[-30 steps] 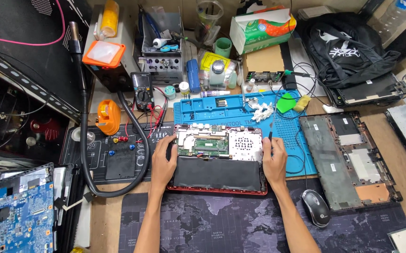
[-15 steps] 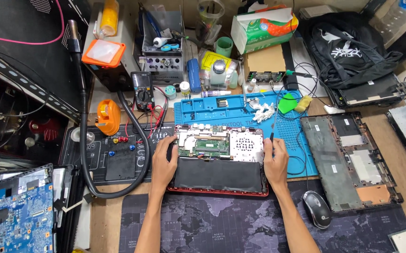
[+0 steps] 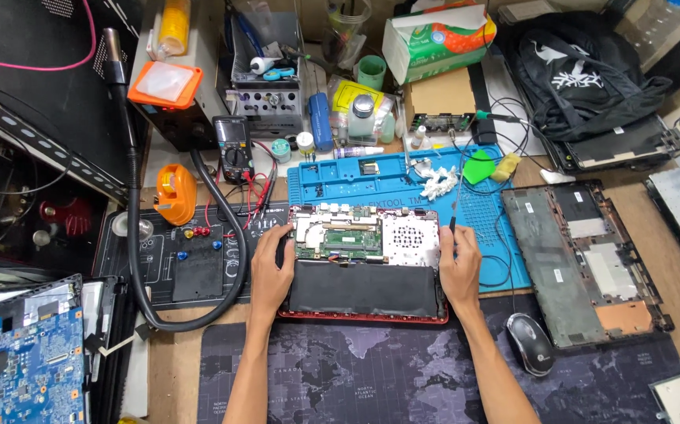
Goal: Disassembling a laptop by removing internal screws with a screwdriver and taking out the battery
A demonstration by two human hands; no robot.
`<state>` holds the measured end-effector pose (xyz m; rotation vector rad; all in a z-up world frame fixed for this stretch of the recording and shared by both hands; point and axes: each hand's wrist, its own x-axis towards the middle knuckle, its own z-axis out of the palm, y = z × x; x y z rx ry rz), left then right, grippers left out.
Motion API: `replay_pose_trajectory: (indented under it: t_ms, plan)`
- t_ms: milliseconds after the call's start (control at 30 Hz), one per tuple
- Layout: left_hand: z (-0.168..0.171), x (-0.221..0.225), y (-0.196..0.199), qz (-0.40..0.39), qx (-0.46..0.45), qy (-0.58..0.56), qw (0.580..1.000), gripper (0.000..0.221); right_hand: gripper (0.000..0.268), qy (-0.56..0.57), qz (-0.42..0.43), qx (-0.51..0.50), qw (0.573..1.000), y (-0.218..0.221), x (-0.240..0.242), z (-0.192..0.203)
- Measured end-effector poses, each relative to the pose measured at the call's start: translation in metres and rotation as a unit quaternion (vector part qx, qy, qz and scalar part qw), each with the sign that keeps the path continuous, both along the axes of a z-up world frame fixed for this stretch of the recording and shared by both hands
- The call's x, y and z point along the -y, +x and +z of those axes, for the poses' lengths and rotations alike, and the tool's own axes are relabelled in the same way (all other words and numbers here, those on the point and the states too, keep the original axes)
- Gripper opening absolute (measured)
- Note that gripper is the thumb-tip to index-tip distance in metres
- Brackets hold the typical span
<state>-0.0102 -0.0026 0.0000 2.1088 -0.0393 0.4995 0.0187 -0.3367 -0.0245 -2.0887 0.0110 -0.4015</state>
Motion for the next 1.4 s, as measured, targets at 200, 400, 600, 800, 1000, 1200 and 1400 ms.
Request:
replay_pose_trajectory:
  t_ms: [200,400,600,800,1000,1200,1400]
  plan:
    - [-0.018,0.001,-0.002,0.043,0.012,0.048,0.998,0.026,0.045,-0.019,-0.010,-0.018,1.000,-0.007,-0.006,0.012]
    - [0.021,0.020,-0.028,0.062,-0.076,0.021,0.995,0.028,0.044,-0.032,-0.033,-0.063,0.997,-0.031,-0.002,-0.006]
    - [0.022,0.031,-0.030,0.112,-0.164,-0.123,0.972,0.028,0.055,0.012,-0.072,-0.082,0.994,-0.039,-0.019,0.006]
    - [0.062,0.044,-0.046,0.128,-0.176,-0.174,0.960,0.030,0.054,0.036,-0.085,-0.082,0.992,-0.043,-0.033,0.035]
    - [0.095,0.046,-0.080,0.148,-0.198,-0.234,0.940,0.036,0.054,0.006,-0.044,-0.077,0.996,-0.009,-0.036,0.025]
    - [0.073,0.039,-0.115,0.171,-0.275,-0.308,0.895,0.034,0.050,-0.009,0.068,-0.129,0.989,0.005,-0.054,0.054]
    - [0.070,0.041,-0.122,0.138,-0.306,-0.239,0.911,0.038,0.049,0.073,0.133,-0.161,0.975,0.012,-0.030,0.051]
